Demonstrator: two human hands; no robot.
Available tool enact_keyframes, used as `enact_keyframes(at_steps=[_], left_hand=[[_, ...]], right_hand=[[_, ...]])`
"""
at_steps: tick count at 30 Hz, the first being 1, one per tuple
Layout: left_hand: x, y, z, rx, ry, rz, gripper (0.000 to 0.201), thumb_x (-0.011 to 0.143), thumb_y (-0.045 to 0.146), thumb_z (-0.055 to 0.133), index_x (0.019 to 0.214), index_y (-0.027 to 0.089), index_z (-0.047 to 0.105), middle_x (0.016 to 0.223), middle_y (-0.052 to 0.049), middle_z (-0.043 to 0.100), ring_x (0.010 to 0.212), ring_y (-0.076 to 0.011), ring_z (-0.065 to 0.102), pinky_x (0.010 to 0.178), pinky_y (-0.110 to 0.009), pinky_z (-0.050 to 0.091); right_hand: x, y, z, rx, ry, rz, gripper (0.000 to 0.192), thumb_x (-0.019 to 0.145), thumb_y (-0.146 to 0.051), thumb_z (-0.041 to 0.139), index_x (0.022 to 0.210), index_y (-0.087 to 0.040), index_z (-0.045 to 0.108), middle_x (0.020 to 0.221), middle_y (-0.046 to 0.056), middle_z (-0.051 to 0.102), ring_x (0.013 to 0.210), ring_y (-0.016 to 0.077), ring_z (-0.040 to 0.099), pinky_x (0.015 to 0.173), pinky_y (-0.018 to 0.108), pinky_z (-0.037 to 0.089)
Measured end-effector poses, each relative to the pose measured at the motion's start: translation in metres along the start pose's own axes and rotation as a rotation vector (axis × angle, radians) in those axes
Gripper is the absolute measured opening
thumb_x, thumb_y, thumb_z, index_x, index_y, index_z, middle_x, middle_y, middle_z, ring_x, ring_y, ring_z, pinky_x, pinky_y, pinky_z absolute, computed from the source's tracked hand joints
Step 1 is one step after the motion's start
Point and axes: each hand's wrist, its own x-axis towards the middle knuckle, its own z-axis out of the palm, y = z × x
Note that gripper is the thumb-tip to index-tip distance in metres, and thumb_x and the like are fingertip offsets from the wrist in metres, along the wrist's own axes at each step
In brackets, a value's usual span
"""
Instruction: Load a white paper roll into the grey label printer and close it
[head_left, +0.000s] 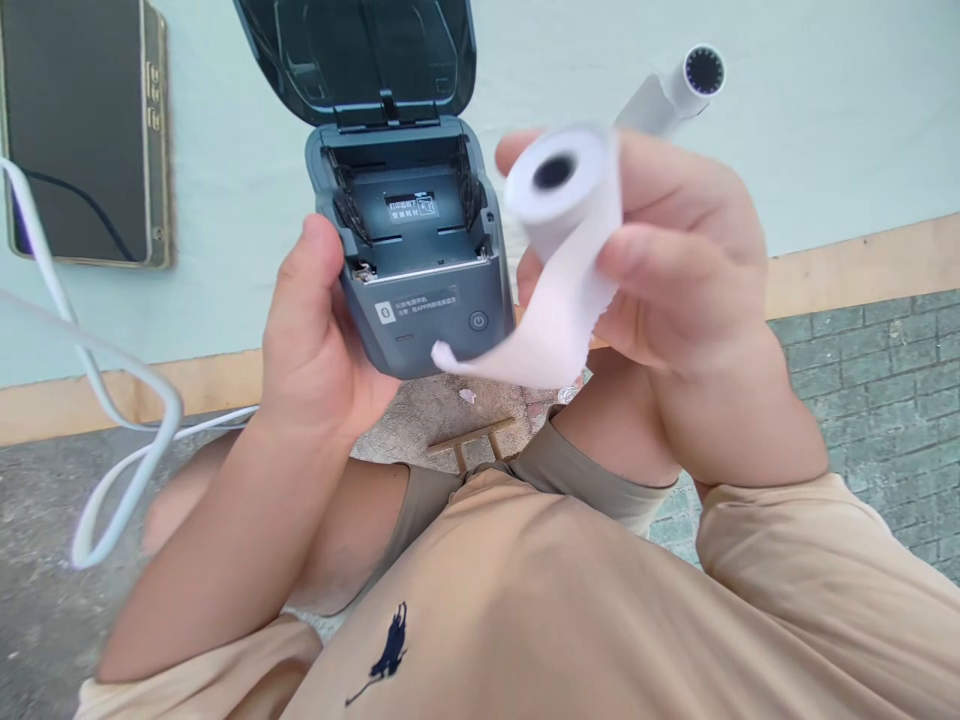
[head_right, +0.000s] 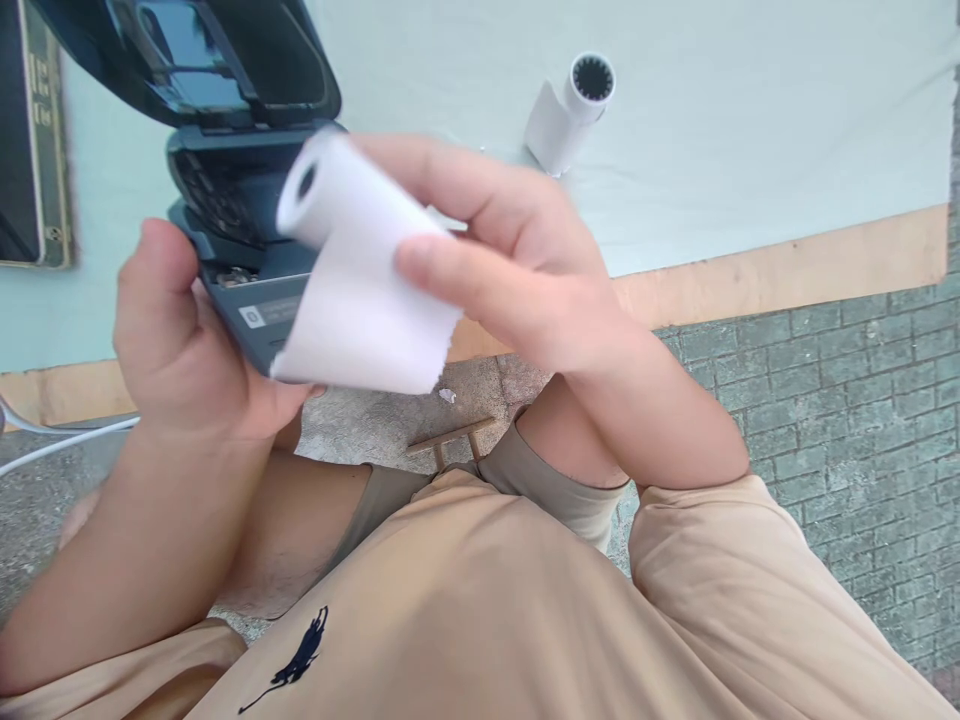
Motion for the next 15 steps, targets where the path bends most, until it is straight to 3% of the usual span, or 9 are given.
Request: enact_keyframes(at_steps=[3,6,9,12,14,15], left_hand=[[0.000,-0.002,-0.004,-0.100,-0.073,0.038,0.050,0.092,0.050,0.027,0.113,0.020,0.061,0.121,-0.004,0.061,0.142,-0.0280,0.027,0.115,-0.053,0.034],[0.000,-0.002,-0.006,-0.112,-0.082,0.042,0.047,0.092,0.048,0.030,0.113,0.019,0.060,0.123,-0.004,0.059,0.141,-0.0286,0.027,0.115,-0.054,0.033],[0.000,-0.001,-0.006,-0.099,-0.071,0.053,0.046,0.091,0.050,0.032,0.111,0.019,0.061,0.121,-0.004,0.060,0.141,-0.0287,0.028,0.114,-0.054,0.034],[0.001,-0.001,-0.005,-0.107,-0.068,0.048,0.045,0.092,0.048,0.031,0.110,0.020,0.062,0.119,-0.003,0.061,0.141,-0.0277,0.029,0.114,-0.053,0.035],[0.001,0.000,-0.005,-0.123,-0.078,0.041,0.044,0.092,0.045,0.031,0.111,0.019,0.061,0.120,-0.003,0.060,0.141,-0.0274,0.029,0.114,-0.052,0.035],[0.001,0.000,-0.004,-0.134,-0.081,0.041,0.043,0.093,0.044,0.032,0.111,0.019,0.061,0.121,-0.003,0.060,0.141,-0.0275,0.029,0.115,-0.052,0.034]], right_hand=[[0.011,-0.001,-0.007,0.129,0.084,0.016,0.040,0.065,-0.032,0.060,0.100,-0.018,0.046,0.080,-0.001,0.049,0.065,0.0055,0.050,0.053,0.019,0.043],[0.016,0.002,-0.013,0.079,0.100,-0.111,0.045,0.063,-0.036,0.061,0.098,-0.021,0.037,0.076,-0.001,0.038,0.063,0.0055,0.046,0.049,0.018,0.039],[0.013,0.008,-0.015,-0.255,0.236,-0.268,0.031,0.074,-0.039,0.051,0.097,-0.023,0.036,0.077,0.001,0.036,0.065,0.0070,0.042,0.054,0.019,0.039],[0.007,0.009,-0.016,-0.654,0.412,-0.405,0.019,0.081,-0.035,0.049,0.093,-0.020,0.047,0.092,0.003,0.043,0.084,0.0072,0.046,0.083,0.020,0.045],[0.004,0.008,-0.016,-0.852,0.439,-0.461,0.022,0.081,-0.033,0.055,0.096,-0.017,0.052,0.100,0.002,0.046,0.094,0.0060,0.048,0.093,0.019,0.042],[0.004,0.007,-0.016,-0.930,0.422,-0.459,0.027,0.081,-0.033,0.056,0.101,-0.016,0.052,0.105,0.002,0.047,0.095,0.0056,0.049,0.090,0.019,0.043]])
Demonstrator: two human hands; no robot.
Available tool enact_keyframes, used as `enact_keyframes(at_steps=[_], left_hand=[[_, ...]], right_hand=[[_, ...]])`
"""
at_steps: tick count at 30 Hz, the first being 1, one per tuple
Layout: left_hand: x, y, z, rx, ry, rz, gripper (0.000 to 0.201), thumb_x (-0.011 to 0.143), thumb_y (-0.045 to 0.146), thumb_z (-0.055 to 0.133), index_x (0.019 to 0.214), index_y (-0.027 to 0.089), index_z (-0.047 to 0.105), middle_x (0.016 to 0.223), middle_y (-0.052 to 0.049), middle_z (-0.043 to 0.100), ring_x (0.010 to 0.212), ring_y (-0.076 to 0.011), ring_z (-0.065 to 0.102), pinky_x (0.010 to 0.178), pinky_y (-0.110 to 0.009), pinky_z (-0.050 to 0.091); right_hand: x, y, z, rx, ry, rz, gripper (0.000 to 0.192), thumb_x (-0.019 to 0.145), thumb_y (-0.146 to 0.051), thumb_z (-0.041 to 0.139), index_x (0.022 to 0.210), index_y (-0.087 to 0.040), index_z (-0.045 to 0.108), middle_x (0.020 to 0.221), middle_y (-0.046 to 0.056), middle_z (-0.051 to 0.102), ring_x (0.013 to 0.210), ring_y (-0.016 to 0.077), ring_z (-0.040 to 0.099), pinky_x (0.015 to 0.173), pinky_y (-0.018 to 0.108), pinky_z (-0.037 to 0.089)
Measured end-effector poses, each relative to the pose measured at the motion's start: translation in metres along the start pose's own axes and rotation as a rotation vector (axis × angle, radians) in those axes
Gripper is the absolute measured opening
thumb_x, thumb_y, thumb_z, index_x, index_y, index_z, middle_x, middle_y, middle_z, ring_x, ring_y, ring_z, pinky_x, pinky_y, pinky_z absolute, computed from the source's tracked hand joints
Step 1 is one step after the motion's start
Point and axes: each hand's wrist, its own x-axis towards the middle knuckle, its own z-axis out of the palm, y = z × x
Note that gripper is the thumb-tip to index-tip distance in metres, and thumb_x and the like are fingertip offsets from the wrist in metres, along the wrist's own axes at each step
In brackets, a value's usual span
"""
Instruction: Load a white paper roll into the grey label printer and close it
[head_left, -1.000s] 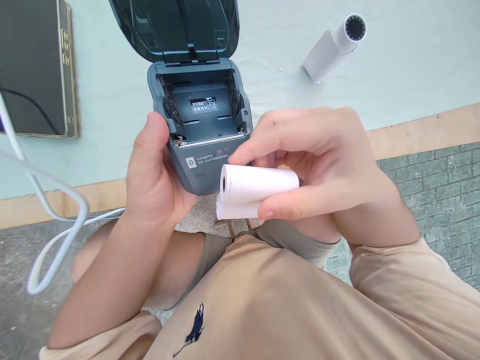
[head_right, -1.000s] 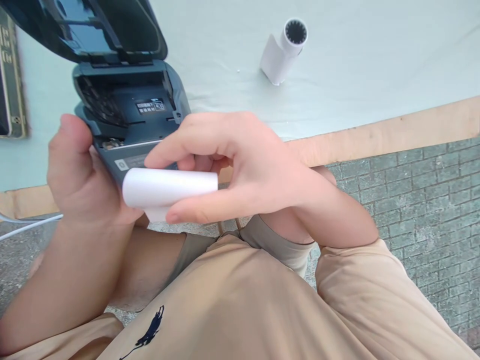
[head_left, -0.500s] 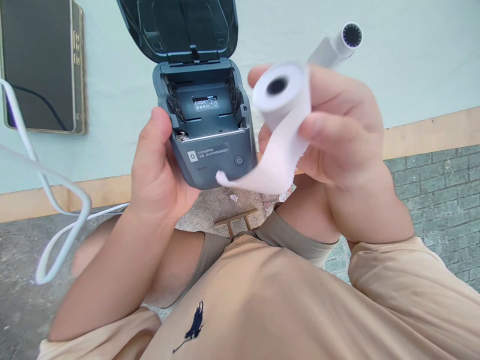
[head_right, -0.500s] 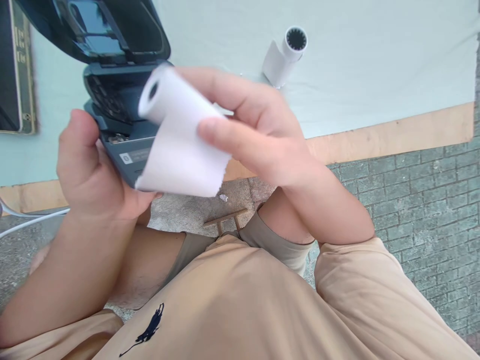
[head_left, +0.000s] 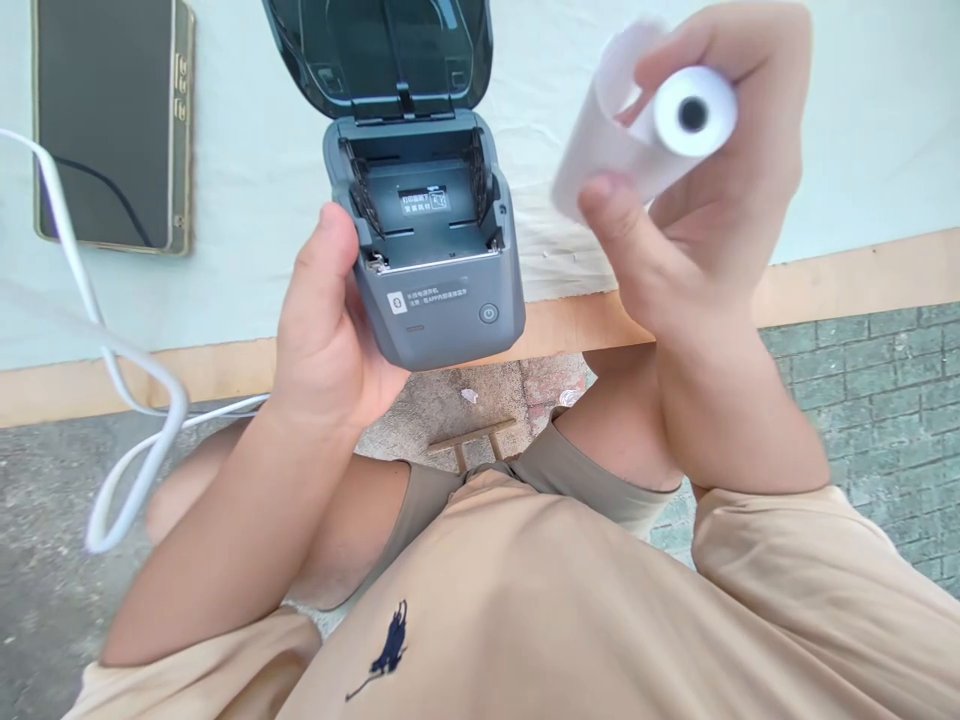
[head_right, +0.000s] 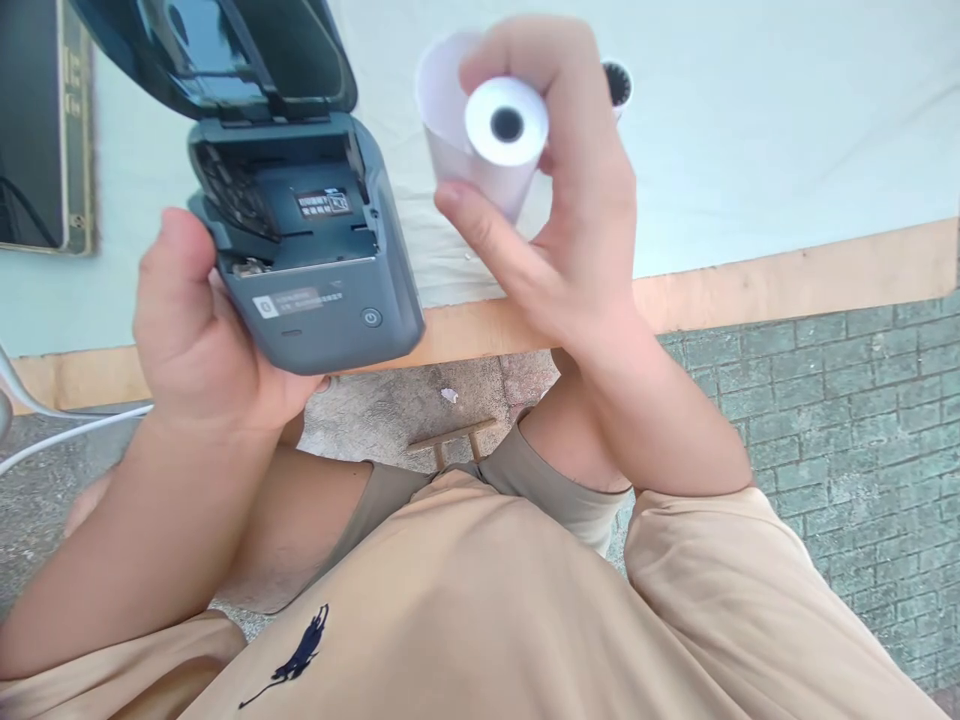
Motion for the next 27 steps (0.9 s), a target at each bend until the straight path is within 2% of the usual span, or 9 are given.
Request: enact_keyframes(at_steps=[4,8,11,13,15,17,19,23,27], left_hand=[[-0.001,0.000,0.001,-0.012,0.009,-0.012,0.045,0.093,0.045,0.030,0.112,0.018,0.060,0.122,-0.004,0.059,0.140,-0.0281,0.031,0.114,-0.052,0.035],[-0.001,-0.001,-0.001,0.036,-0.005,-0.003,0.047,0.091,0.051,0.034,0.113,0.019,0.060,0.120,-0.004,0.060,0.141,-0.0290,0.030,0.112,-0.054,0.037],[-0.002,-0.001,-0.003,0.057,0.001,0.000,0.047,0.091,0.052,0.035,0.114,0.019,0.060,0.118,-0.004,0.061,0.140,-0.0288,0.031,0.113,-0.054,0.036],[-0.003,0.000,-0.002,0.052,0.004,0.000,0.047,0.091,0.051,0.035,0.114,0.019,0.060,0.116,-0.004,0.062,0.139,-0.0282,0.033,0.113,-0.053,0.036],[-0.004,0.001,0.000,0.026,0.017,-0.020,0.045,0.093,0.048,0.032,0.113,0.019,0.061,0.116,-0.004,0.062,0.138,-0.0269,0.035,0.114,-0.052,0.037],[-0.004,0.001,0.001,0.005,0.024,-0.032,0.047,0.095,0.045,0.027,0.112,0.019,0.061,0.116,-0.003,0.062,0.139,-0.0259,0.035,0.114,-0.052,0.037],[-0.004,0.001,0.001,0.009,0.015,-0.021,0.047,0.095,0.045,0.025,0.112,0.020,0.061,0.118,-0.002,0.061,0.140,-0.0260,0.033,0.114,-0.052,0.036],[-0.002,-0.002,-0.001,0.032,-0.037,0.027,0.045,0.091,0.048,0.034,0.114,0.019,0.061,0.123,-0.002,0.059,0.141,-0.0272,0.029,0.117,-0.050,0.031],[-0.001,-0.002,-0.003,0.051,-0.026,0.006,0.044,0.091,0.049,0.037,0.112,0.019,0.061,0.126,-0.002,0.057,0.141,-0.0282,0.028,0.119,-0.050,0.028]], right_hand=[[0.001,0.004,0.000,-0.172,-0.141,0.026,0.044,0.078,-0.018,0.055,0.120,-0.016,0.041,0.122,0.002,0.050,0.098,0.0069,0.055,0.075,0.021,0.045],[0.002,0.009,0.004,-0.270,-0.216,0.019,0.050,0.072,-0.004,0.047,0.120,-0.019,0.045,0.121,0.002,0.051,0.114,0.0089,0.049,0.095,0.023,0.047],[0.001,0.008,0.003,-0.252,-0.309,0.026,0.060,0.071,-0.002,0.043,0.128,-0.019,0.036,0.132,0.000,0.046,0.121,0.0087,0.047,0.106,0.025,0.043],[0.001,0.005,-0.001,-0.261,-0.236,0.002,0.059,0.070,-0.006,0.046,0.127,-0.017,0.039,0.132,0.003,0.045,0.119,0.0117,0.048,0.098,0.026,0.047],[0.003,0.005,-0.009,-0.358,-0.041,-0.013,0.053,0.071,-0.011,0.048,0.123,-0.013,0.045,0.127,0.007,0.046,0.111,0.0154,0.049,0.090,0.028,0.047],[0.008,0.010,-0.015,-0.510,0.117,0.020,0.049,0.073,-0.016,0.049,0.122,-0.008,0.049,0.122,0.011,0.047,0.110,0.0188,0.048,0.092,0.030,0.045],[0.014,0.021,-0.019,-0.608,0.092,0.100,0.051,0.073,-0.018,0.053,0.121,-0.003,0.049,0.119,0.015,0.044,0.115,0.0207,0.044,0.099,0.032,0.042],[0.022,0.041,-0.016,-0.583,-0.066,0.271,0.054,0.070,-0.012,0.052,0.123,-0.007,0.047,0.114,0.016,0.035,0.115,0.0192,0.036,0.105,0.035,0.037],[0.021,0.042,-0.015,-0.538,-0.044,0.296,0.057,0.070,-0.006,0.041,0.127,-0.009,0.046,0.112,0.013,0.035,0.113,0.0154,0.037,0.107,0.031,0.035]])
